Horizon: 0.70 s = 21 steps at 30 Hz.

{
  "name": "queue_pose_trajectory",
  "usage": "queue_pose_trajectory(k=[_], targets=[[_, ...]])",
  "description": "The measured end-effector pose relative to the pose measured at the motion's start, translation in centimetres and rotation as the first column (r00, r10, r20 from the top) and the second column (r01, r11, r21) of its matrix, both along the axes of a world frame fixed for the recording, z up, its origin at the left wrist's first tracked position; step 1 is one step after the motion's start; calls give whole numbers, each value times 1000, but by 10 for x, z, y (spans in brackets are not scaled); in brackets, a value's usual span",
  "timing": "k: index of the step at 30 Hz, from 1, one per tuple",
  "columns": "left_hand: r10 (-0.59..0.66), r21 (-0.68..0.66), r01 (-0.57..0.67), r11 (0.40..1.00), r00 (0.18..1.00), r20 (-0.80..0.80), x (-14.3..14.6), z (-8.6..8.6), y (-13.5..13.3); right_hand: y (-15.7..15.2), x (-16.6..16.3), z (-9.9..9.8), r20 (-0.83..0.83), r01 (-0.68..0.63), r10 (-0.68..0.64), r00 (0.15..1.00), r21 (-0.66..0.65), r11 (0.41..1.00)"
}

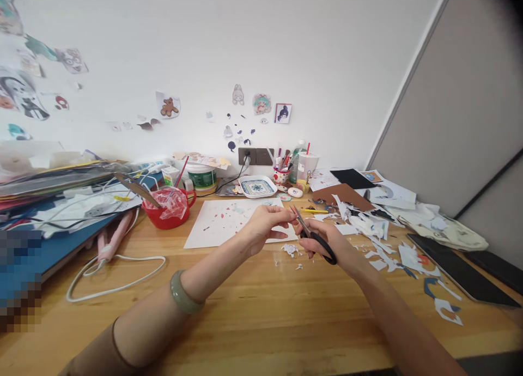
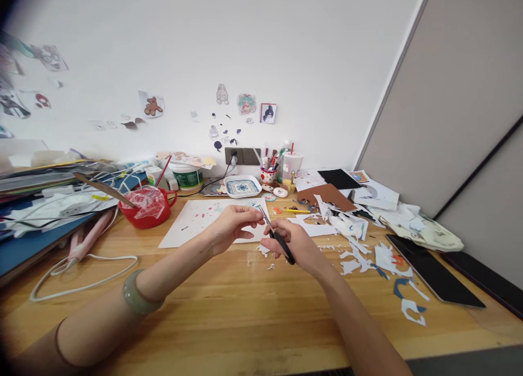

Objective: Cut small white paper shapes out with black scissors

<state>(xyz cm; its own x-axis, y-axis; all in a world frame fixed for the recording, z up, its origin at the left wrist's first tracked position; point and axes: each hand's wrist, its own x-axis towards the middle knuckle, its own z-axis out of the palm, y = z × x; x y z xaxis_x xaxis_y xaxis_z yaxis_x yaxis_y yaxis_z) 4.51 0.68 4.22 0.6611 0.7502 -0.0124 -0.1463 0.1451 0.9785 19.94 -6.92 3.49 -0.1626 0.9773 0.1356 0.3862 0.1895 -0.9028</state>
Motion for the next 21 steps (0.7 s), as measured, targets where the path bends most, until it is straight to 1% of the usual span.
queue_pose_trajectory(k=[5, 12, 21], targets=[[5, -6, -5, 1000, 1000, 3, 0, 0, 0, -1, 0, 1, 18, 6, -6, 1000, -3, 1000], [-4, -4, 4, 1000, 1000, 5, 1, 0, 0, -2, -2, 4, -10, -11, 11, 1000, 5, 1000], [-2, -3, 2, 1000, 1000, 9, 1, 0, 0, -3, -3, 5, -12, 7, -7, 1000, -2, 1000]])
